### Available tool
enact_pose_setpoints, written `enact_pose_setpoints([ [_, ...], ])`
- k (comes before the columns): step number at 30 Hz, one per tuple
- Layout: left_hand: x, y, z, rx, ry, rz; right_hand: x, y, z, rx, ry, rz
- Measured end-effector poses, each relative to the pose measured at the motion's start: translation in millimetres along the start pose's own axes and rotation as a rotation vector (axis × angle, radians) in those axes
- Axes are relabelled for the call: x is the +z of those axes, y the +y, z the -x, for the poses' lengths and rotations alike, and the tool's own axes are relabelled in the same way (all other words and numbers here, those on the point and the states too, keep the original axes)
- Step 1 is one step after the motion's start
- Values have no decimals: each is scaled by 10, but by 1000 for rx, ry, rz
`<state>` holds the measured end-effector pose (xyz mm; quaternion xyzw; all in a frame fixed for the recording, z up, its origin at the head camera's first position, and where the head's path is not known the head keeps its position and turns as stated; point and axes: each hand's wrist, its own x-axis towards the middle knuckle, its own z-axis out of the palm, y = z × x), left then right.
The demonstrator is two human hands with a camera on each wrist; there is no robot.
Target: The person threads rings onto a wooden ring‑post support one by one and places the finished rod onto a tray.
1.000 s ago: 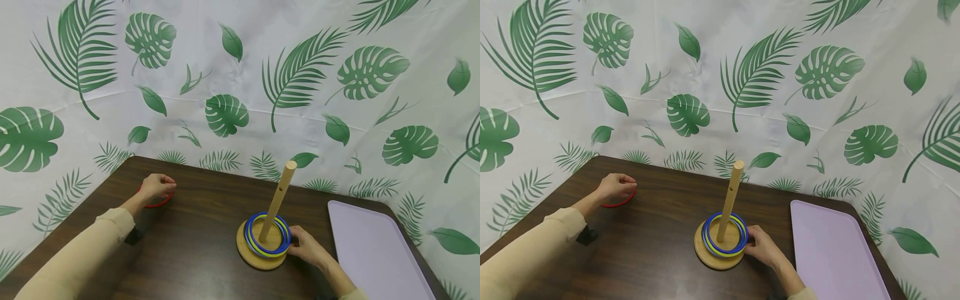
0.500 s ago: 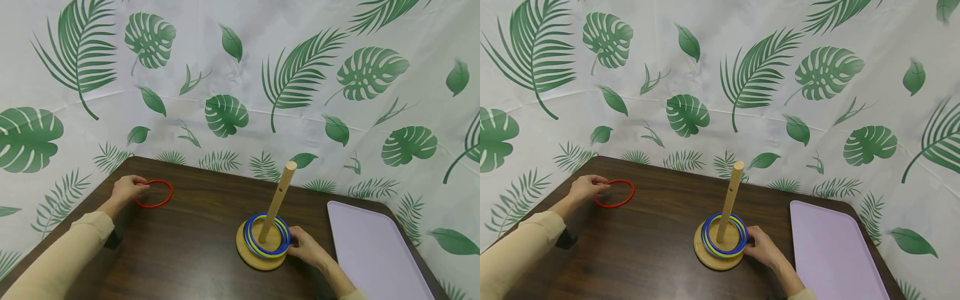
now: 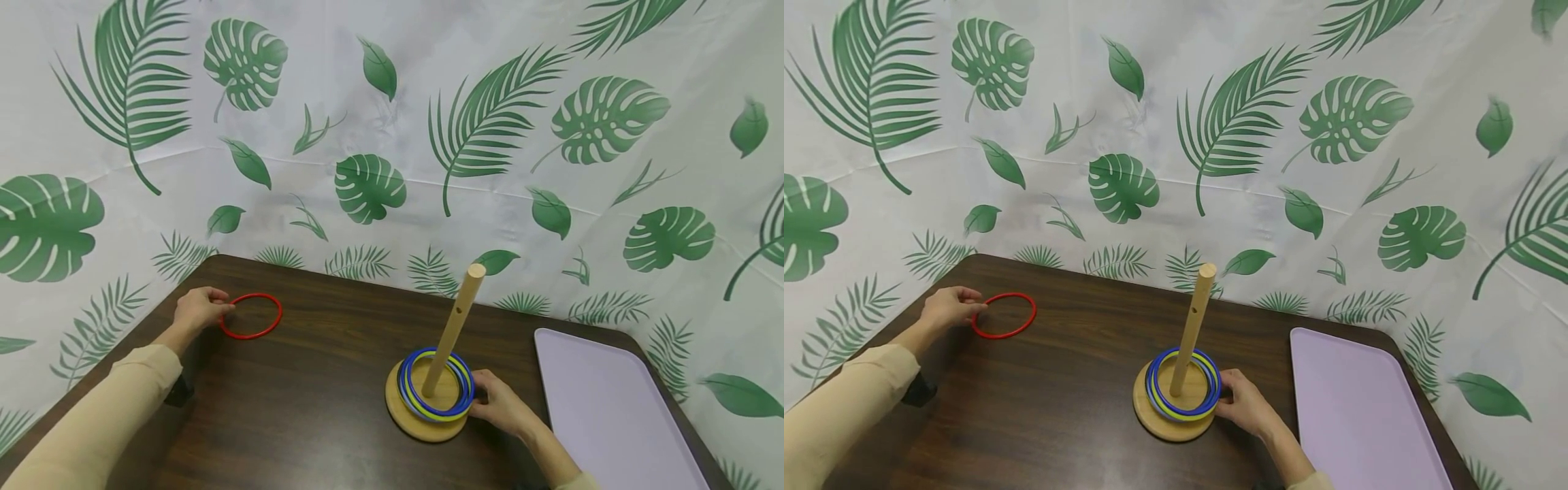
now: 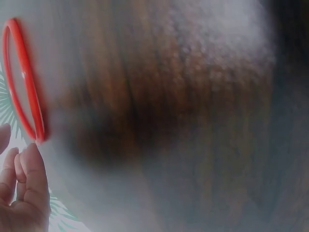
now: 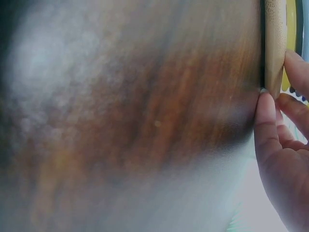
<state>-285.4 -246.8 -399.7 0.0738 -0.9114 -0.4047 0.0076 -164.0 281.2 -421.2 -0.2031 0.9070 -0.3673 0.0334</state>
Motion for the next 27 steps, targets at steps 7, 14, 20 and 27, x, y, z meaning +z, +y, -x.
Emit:
enact_pose_setpoints([
  [7, -3, -35, 4, -11, -20, -69, 3, -2, 2, 9, -10, -48],
  [14, -10, -12, 28, -9, -41, -153, -1, -5, 4, 10, -15, -49],
  [20, 6, -29, 7, -23, -45, -146, 3, 3, 6, 6, 1, -26],
  [27, 18, -60, -47, -72, -68, -65, 7, 2, 11, 3, 7, -8],
])
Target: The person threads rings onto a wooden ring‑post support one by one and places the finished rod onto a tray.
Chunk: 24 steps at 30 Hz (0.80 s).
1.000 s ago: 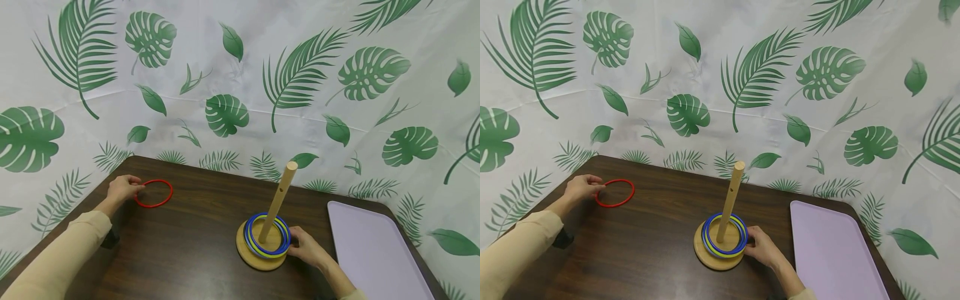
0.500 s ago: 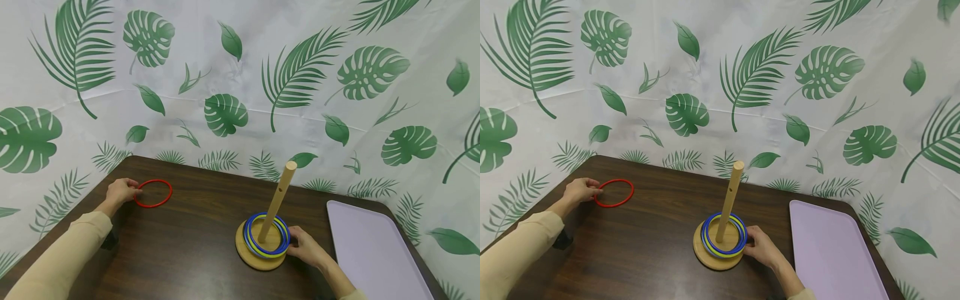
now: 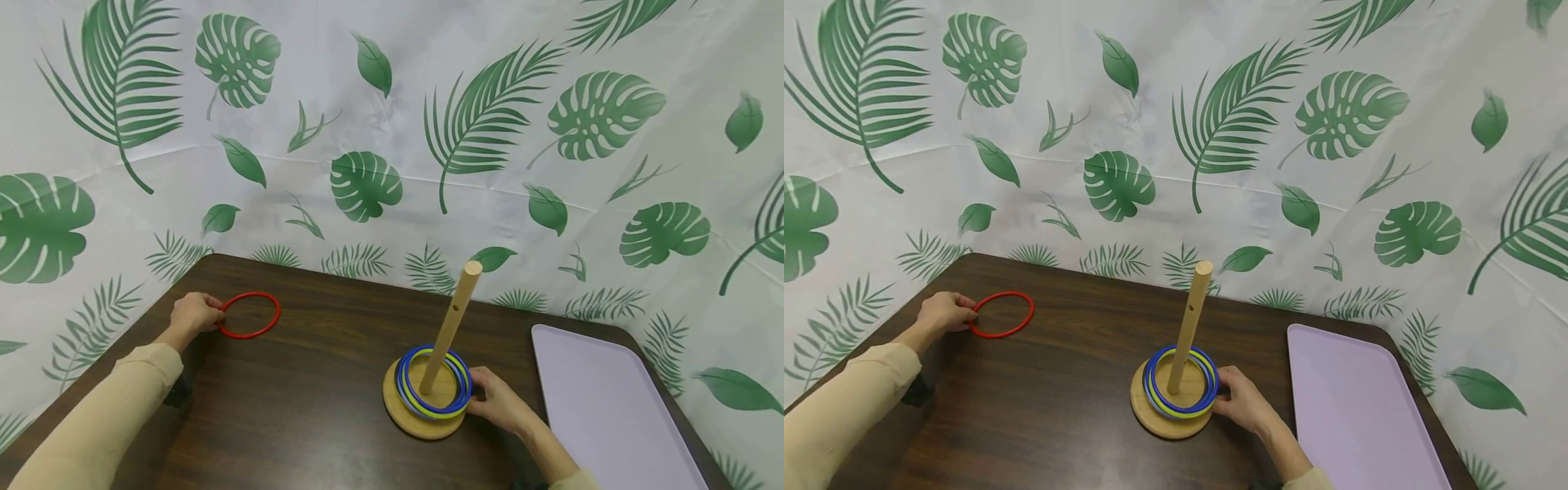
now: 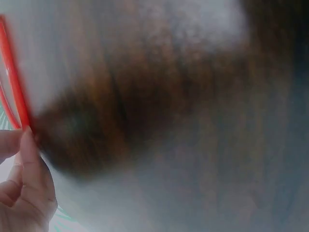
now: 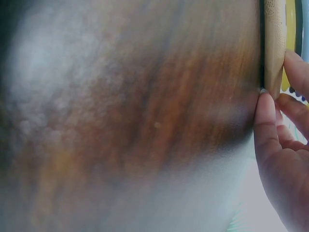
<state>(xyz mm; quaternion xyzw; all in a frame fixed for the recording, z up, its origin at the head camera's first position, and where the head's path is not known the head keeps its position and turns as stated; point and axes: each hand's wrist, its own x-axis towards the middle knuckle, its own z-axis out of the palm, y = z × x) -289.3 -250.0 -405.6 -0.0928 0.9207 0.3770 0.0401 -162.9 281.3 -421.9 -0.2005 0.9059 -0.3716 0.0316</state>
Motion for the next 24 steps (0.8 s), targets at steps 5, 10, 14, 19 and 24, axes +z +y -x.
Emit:
enact_pose_setpoints([
  [5, -21, 32, 27, 2, 22, -86, 4, 4, -8, -19, 14, 38],
  [10, -43, 43, 34, 4, 11, -152, 11, 15, -14, -32, 22, 50],
  [14, -45, 31, 28, 1, 5, -188, 14, 17, -12, -36, 22, 51],
  [19, -47, 29, 27, 12, 7, -185, 16, 15, -7, -42, 27, 59],
  [24, -69, 49, 46, 25, -15, -172, 14, 16, 2, -39, 27, 57],
])
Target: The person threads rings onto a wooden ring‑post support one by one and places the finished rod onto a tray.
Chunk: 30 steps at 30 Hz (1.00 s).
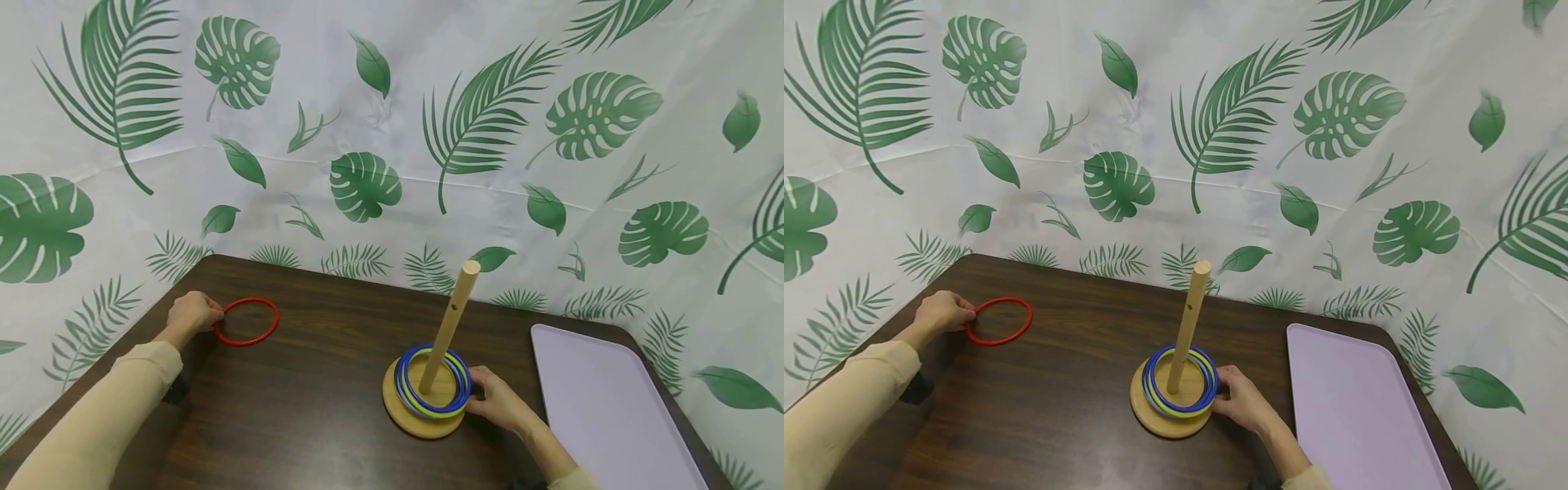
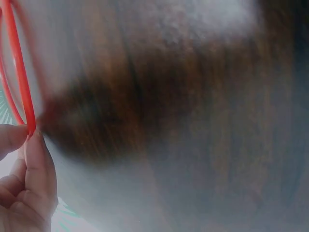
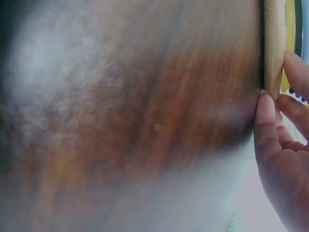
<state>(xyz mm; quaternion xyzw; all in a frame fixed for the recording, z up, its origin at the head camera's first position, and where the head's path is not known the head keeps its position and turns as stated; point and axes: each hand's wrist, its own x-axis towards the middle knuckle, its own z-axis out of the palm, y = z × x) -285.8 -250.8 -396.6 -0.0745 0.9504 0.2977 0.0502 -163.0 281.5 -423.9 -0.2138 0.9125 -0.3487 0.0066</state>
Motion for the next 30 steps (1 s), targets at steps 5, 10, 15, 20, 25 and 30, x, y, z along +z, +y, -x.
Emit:
enact_pose_setpoints([
  [5, -29, 16, 22, -16, -53, 129, -2, -6, 5, 7, -2, -11],
  [10, 20, -41, -41, -80, -150, 422, -7, -13, 6, 17, -8, -26],
  [15, 37, -7, -39, -73, -203, 555, -11, -17, -1, 30, -17, -50],
  [20, 28, 129, -7, 0, -269, 648, -8, -15, -4, 37, -20, -64],
  [25, 16, 373, 25, 77, -326, 737, -7, -15, -5, 38, -21, -72],
  [30, -39, 707, 109, 125, -362, 746, -11, -16, -8, 45, -28, -78],
])
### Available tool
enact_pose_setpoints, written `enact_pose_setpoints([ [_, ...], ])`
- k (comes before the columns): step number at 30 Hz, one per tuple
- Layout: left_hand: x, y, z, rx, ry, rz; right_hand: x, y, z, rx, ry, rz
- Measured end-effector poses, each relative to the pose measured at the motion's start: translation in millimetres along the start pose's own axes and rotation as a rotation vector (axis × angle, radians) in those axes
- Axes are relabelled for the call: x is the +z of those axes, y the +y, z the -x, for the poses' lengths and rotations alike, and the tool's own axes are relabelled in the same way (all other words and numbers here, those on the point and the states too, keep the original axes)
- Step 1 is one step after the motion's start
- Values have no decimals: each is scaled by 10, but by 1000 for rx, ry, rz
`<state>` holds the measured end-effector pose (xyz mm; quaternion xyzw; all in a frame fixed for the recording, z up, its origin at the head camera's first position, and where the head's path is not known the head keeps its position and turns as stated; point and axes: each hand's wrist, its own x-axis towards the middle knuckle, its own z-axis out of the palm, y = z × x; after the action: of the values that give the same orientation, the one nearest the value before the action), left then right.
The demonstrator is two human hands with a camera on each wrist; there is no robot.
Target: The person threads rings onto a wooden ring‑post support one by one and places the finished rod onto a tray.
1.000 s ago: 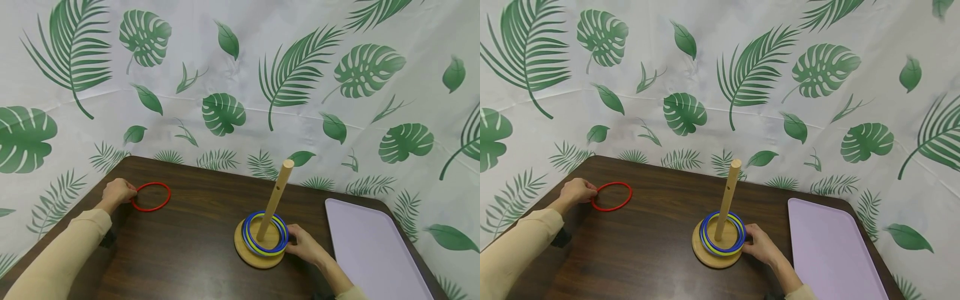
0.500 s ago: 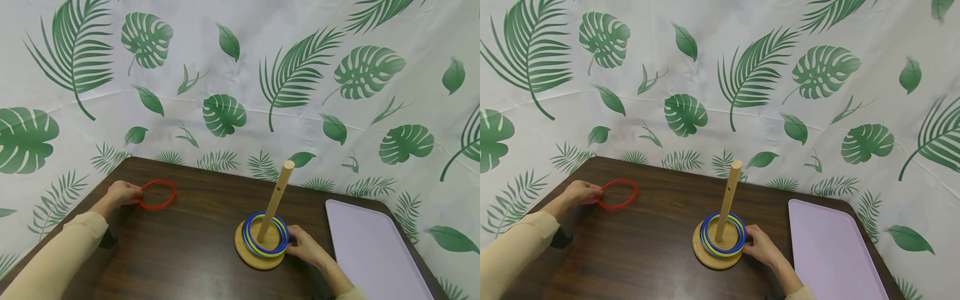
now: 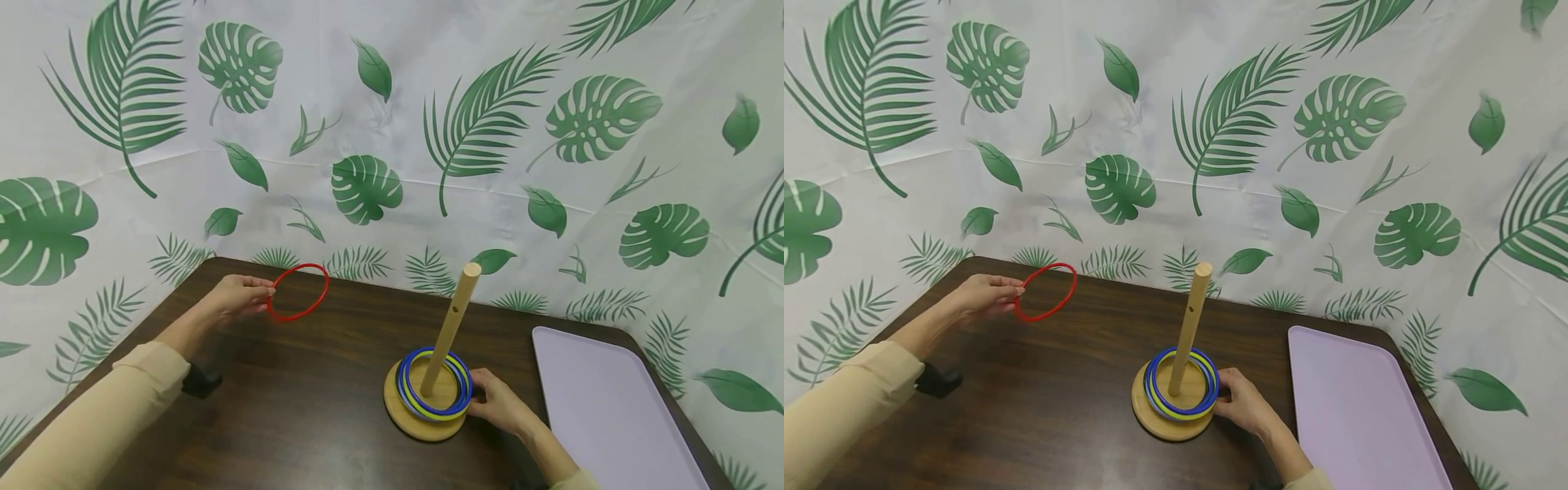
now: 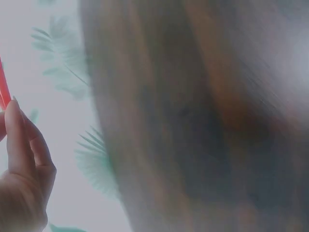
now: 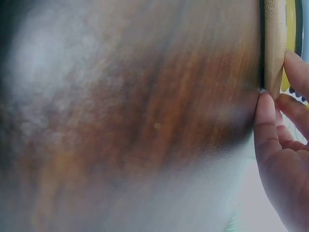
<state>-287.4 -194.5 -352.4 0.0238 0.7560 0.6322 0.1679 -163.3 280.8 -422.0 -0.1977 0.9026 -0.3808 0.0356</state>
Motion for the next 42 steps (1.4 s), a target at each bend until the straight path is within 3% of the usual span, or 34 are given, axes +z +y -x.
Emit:
enact_pose_setpoints([
  [11, 629, 726, 175, 161, -135, 4, 1, 6, -6, 24, -18, -50],
  [16, 906, 975, 252, 230, -173, -24, 2, 2, 2, 6, -16, -62],
  [22, 1205, 1204, 337, 277, -224, 11, 3, 0, 12, 6, -18, -78],
  [27, 1403, 1328, 363, 303, -255, 7, -1, -7, 8, 8, -15, -75],
  [33, 1621, 1392, 306, 312, -294, -21, -2, -8, 10, 13, -12, -72],
  [42, 1882, 1313, 175, 312, -352, -68, -3, -7, 14, -6, -3, -66],
])
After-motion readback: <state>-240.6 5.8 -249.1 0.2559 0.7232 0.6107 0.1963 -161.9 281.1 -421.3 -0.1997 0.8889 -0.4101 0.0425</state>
